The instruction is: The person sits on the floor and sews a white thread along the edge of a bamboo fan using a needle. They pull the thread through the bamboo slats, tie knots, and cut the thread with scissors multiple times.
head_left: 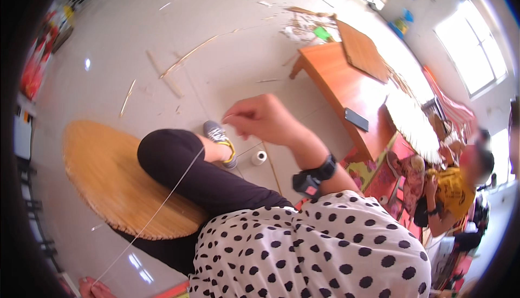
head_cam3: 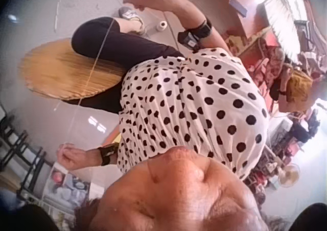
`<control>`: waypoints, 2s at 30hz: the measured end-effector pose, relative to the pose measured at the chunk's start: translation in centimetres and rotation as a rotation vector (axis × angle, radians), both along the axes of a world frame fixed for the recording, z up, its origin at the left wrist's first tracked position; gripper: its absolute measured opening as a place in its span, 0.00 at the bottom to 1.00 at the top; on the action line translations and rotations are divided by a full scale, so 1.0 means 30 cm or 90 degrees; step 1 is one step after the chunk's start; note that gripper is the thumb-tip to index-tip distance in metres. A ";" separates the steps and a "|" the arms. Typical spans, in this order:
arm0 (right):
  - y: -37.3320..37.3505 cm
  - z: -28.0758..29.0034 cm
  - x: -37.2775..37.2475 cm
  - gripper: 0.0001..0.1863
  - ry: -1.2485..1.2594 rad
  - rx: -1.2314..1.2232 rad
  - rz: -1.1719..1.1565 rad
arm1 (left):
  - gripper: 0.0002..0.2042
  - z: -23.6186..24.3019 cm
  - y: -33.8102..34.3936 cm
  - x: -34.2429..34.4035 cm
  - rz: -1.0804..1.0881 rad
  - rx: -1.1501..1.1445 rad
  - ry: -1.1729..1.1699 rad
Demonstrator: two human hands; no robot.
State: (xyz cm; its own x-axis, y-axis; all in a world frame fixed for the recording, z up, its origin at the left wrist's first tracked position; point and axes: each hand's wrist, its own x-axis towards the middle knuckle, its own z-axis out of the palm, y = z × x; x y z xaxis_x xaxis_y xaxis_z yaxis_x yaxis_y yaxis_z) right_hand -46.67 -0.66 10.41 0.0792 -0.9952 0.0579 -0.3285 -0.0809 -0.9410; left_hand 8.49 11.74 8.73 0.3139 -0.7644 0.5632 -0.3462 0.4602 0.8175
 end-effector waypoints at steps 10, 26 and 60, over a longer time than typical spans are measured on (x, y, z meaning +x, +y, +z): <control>0.040 -0.334 -0.151 0.48 0.534 0.079 -0.205 | 0.06 0.051 -0.139 0.034 -0.103 0.057 -0.143; 0.378 -1.180 -0.322 0.22 0.422 0.411 -0.214 | 0.05 0.151 -0.187 -0.175 0.051 0.008 -0.160; 0.604 -1.332 -0.202 0.12 0.211 0.286 -0.444 | 0.14 0.378 -0.248 -0.676 -0.224 -0.022 -0.439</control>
State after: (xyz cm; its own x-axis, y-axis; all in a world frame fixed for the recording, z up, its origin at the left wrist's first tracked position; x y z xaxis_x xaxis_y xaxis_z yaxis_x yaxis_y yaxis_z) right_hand -52.73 17.46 -29.54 -0.6088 -0.7466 -0.2682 -0.4261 0.5929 -0.6833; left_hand -11.79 4.29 20.09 -0.3742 -0.7328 0.5683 -0.6004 0.6585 0.4538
